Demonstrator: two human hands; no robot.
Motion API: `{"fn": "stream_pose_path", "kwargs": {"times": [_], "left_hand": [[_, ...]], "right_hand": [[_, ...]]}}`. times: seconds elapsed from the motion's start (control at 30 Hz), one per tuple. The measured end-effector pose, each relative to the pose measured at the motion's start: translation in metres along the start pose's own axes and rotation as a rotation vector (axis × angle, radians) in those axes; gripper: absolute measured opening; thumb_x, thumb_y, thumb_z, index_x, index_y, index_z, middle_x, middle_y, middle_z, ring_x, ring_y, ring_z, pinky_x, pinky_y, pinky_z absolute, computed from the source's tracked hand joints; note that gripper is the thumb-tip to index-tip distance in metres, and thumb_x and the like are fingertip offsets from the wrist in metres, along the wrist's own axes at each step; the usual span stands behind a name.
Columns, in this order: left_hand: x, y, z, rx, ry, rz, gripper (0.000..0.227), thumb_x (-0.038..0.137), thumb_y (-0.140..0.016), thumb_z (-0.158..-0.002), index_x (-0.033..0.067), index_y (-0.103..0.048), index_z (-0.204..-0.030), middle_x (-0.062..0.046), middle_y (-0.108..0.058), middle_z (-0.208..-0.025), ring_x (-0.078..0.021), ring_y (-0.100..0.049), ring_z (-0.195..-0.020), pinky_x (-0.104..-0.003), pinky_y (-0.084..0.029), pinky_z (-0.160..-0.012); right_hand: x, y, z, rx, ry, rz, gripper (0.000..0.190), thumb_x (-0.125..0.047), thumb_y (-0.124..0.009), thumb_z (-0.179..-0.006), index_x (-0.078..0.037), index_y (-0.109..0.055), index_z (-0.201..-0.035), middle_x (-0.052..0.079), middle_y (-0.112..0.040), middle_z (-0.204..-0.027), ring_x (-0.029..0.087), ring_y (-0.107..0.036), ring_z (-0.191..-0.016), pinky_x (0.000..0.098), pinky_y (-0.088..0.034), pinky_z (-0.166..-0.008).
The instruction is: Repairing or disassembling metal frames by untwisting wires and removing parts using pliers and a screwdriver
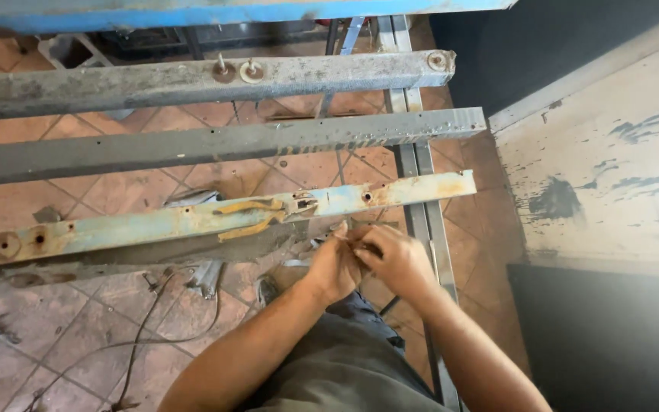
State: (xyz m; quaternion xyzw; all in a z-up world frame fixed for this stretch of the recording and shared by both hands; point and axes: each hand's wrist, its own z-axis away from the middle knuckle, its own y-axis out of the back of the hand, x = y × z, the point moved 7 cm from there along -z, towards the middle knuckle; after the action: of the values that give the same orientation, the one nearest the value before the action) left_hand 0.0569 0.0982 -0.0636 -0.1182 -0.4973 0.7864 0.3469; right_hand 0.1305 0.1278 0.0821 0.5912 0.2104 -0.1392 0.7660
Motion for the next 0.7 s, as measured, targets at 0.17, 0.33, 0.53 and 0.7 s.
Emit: {"fn": "stream_pose_path", "kwargs": {"times": [0.17,0.33,0.53,0.7], "left_hand": [[-0.022,0.067,-0.031,0.174,0.051,0.124,0.046,0.056,-0.060,-0.096,0.0130,-0.072,-0.105,-0.003,-0.074,-0.102,-0.0129,-0.070,-0.085,-0.019,-0.053,-0.074],[0.052,-0.062,0.065,0.196,-0.094,0.085,0.068,0.067,-0.047,-0.096,0.0058,-0.069,-0.118,-0.015,-0.071,-0.123,-0.0245,-0.069,-0.107,-0.031,-0.056,-0.088],[0.045,-0.031,0.060,0.216,-0.071,-0.111,0.086,0.084,-0.033,-0.092,0.0086,-0.071,-0.108,-0.011,-0.070,-0.096,-0.0251,-0.067,-0.086,-0.036,-0.056,-0.077],[0.096,-0.040,0.069,0.235,-0.108,-0.696,0.049,0.051,-0.059,-0.102,0.0105,-0.063,-0.074,-0.002,-0.047,-0.050,-0.0106,-0.044,-0.034,-0.020,-0.032,-0.028]], "right_hand": [[-0.013,-0.013,0.014,0.370,0.312,0.072,0.019,-0.035,-0.074,-0.092,-0.023,-0.075,-0.107,-0.003,-0.070,-0.105,0.023,-0.072,-0.101,0.0316,-0.059,-0.082],[-0.052,-0.014,0.035,0.450,0.421,0.047,0.034,-0.022,-0.069,-0.092,-0.012,-0.072,-0.125,0.010,-0.071,-0.123,0.029,-0.067,-0.116,0.0386,-0.055,-0.095],[-0.034,0.019,0.071,0.607,0.390,0.076,0.043,-0.009,-0.068,-0.086,-0.008,-0.071,-0.129,0.015,-0.070,-0.128,0.032,-0.063,-0.124,0.0434,-0.048,-0.106],[0.089,0.024,0.118,0.545,-0.226,0.494,0.064,-0.042,-0.083,-0.074,-0.024,-0.065,-0.132,0.005,-0.067,-0.115,0.027,-0.071,-0.100,0.0445,-0.058,-0.083]]}}
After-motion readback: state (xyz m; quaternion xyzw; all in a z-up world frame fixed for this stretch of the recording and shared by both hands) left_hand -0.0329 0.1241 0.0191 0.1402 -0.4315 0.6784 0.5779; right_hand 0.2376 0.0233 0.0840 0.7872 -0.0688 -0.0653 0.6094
